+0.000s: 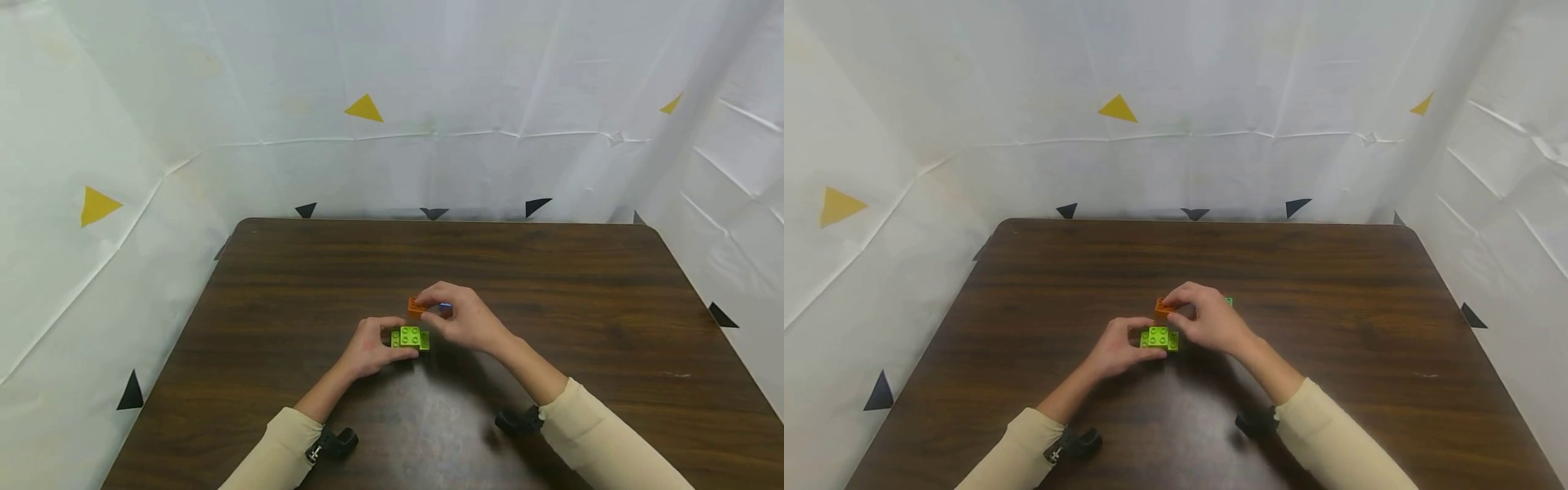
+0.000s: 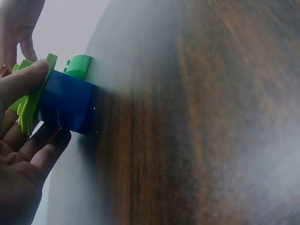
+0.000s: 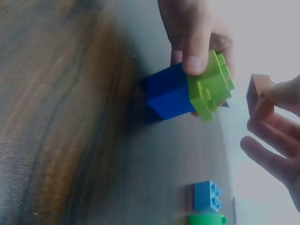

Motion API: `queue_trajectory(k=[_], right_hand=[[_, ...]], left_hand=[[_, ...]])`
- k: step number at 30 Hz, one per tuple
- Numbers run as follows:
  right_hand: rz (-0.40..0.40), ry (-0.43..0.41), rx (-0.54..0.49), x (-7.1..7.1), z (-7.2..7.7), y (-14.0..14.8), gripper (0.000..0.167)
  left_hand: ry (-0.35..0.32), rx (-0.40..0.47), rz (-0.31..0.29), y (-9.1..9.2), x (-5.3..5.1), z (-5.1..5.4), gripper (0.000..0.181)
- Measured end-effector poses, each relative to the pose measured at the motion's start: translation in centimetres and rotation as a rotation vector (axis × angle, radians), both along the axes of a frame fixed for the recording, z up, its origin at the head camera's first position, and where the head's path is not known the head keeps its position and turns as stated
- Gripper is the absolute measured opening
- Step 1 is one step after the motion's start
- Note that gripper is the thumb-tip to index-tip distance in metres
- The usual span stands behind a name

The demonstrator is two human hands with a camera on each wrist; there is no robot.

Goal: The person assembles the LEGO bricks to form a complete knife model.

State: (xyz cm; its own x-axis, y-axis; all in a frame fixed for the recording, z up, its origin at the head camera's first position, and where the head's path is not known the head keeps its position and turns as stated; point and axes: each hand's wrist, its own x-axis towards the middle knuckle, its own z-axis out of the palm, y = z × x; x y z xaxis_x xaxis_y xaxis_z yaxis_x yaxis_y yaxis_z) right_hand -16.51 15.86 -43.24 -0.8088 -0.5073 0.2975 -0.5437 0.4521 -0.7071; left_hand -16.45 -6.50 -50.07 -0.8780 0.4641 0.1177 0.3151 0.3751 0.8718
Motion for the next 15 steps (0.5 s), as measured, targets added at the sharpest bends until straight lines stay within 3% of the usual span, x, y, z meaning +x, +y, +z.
queue_trajectory(k=[6,15], right_hand=[[0.109,-0.033,0.015,0.9,-0.2,-0.1,0.022],[0.127,0.045,0.071,1.6,-0.7,-0.5,0.022]], left_hand=[[-0.013,0.005,-0.006,0.1,0.0,0.0,0.040],[-0.018,-0.006,-0.003,0.0,0.1,0.0,0.039]])
